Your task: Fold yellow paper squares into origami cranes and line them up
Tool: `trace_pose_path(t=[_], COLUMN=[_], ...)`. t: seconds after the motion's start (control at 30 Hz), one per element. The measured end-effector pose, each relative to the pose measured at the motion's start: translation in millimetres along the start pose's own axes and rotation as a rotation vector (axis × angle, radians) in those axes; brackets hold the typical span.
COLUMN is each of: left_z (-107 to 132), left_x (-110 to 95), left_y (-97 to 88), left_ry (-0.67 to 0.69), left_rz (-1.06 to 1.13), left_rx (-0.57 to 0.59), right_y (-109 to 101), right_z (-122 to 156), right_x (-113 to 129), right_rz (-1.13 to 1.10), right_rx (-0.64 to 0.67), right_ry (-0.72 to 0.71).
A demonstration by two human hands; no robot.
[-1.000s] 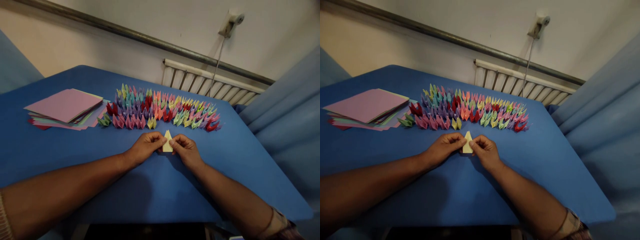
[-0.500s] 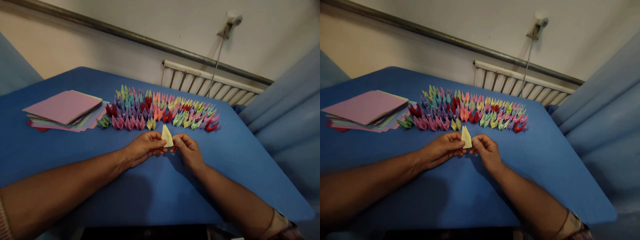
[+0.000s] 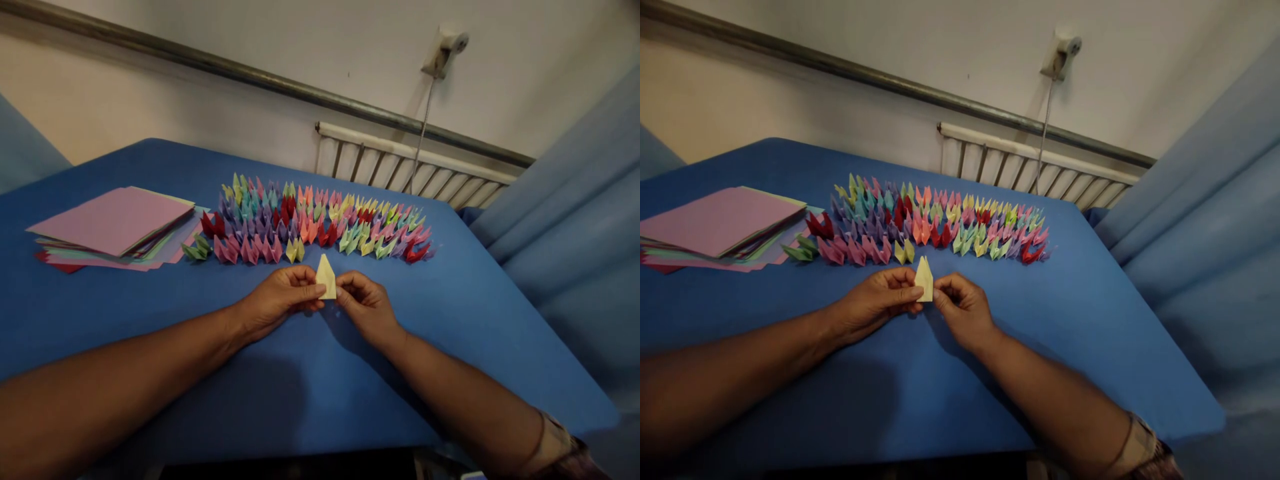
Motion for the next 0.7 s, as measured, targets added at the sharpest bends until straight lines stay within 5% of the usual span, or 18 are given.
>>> trace_pose_path(t=[0.2,0.47,0.7], left_z=[2.1,8.3,6.7], left_x=[-9.8,-13.5,-8.0], left_y=[1.1,12.7,13.4], left_ry=[0.197,0.202,0.154], left_rz=[-0.254,-0.106,-0.028], left_rx=[-0.092,0.004,0.019], right_y=[-0.1,0.5,4.3], right_z=[-4.4,-7.5,-4.6], right_x=[-9.7,-27.1,-26.3], right_rz=[-0.071,-0.473,-0.52], right_rx=[-0.028,0.092,0.179], right_ry=[0.132,0.343,0.355])
Point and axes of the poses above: each hand's wrist, its own z-axis away from the middle knuckle, its own y-axis out of the palm, x = y × z, the point moved 6 cm from there along -z, towards the middle knuckle
